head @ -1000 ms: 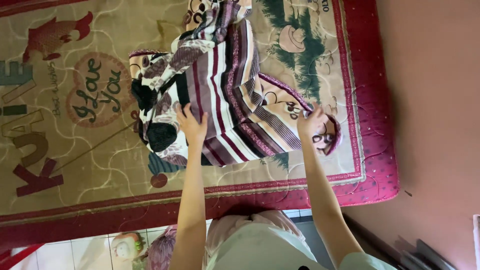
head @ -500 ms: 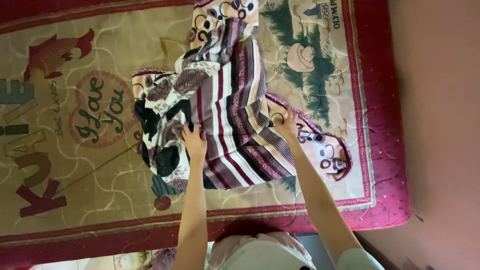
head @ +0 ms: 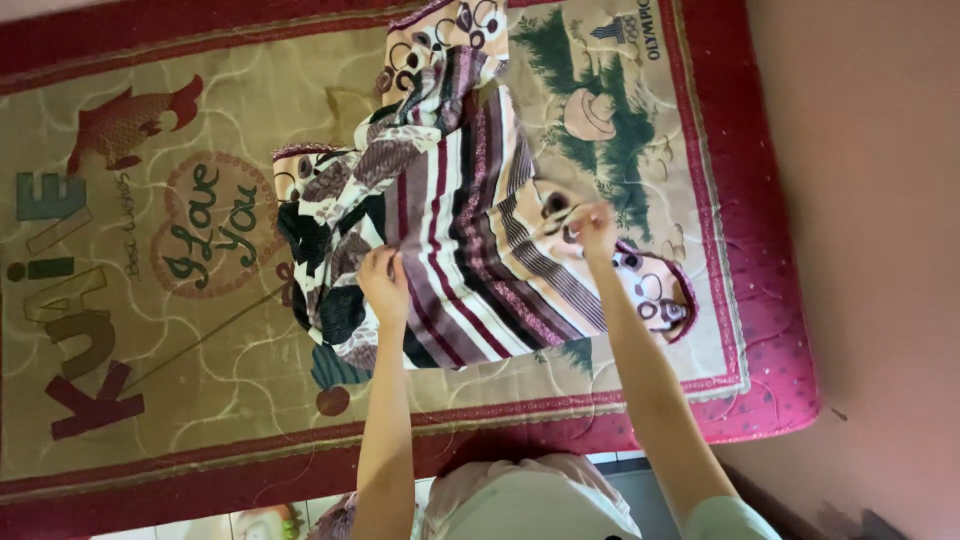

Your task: The person spreads a patterned blanket over a mattress, smoothing and aligning it by hand. They adjust the edges and corners to ensure the blanket lies flat and covers the mattress evenly.

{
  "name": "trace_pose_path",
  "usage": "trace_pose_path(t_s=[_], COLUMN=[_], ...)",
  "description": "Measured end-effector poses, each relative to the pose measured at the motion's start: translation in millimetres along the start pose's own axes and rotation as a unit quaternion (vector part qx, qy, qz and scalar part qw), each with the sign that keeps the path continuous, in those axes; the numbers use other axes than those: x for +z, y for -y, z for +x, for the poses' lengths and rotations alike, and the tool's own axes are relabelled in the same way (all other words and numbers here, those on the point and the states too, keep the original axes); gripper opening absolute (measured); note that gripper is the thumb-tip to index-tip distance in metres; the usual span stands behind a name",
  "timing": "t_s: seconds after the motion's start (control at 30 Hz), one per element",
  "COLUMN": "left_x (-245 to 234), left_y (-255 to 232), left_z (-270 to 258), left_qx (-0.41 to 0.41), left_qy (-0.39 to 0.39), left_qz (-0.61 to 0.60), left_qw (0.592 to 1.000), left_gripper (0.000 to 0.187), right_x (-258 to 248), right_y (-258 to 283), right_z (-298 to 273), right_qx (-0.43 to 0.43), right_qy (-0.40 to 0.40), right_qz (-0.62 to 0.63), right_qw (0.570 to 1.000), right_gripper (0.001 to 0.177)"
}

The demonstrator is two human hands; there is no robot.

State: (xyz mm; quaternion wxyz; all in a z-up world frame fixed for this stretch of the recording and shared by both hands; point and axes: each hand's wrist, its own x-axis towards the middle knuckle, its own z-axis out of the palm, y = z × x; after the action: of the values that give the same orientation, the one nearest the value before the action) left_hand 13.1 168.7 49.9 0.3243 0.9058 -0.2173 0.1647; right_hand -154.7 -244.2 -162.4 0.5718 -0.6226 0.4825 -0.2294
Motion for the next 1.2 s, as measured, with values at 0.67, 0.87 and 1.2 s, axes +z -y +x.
trace_pose_path(t_s=[0.67, 0.87, 1.2], left_x=[8, 19, 79], left_y=[-102, -100, -108], left_z=[-53, -62, -18], left_qx=[0.023, -0.084, -0.054], left_qy=[0.635, 0.696, 0.449], left_qz=[-0.103, -0.116, -0.177], left_qw=[0.765, 0.704, 0.874], left_gripper=[0.027, 0.053, 0.066], right_x=[-304, -302, -169], right_y=[-9, -68, 53], right_z=[-217, -221, -136], right_qx=[-0.028, 0.023, -0.094], right_qy=[-0.558, -0.551, -0.200], right_qz=[-0.021, -0.130, -0.289], right_qw=[0.829, 0.824, 0.932], right_gripper=[0.014, 0.025, 0.052])
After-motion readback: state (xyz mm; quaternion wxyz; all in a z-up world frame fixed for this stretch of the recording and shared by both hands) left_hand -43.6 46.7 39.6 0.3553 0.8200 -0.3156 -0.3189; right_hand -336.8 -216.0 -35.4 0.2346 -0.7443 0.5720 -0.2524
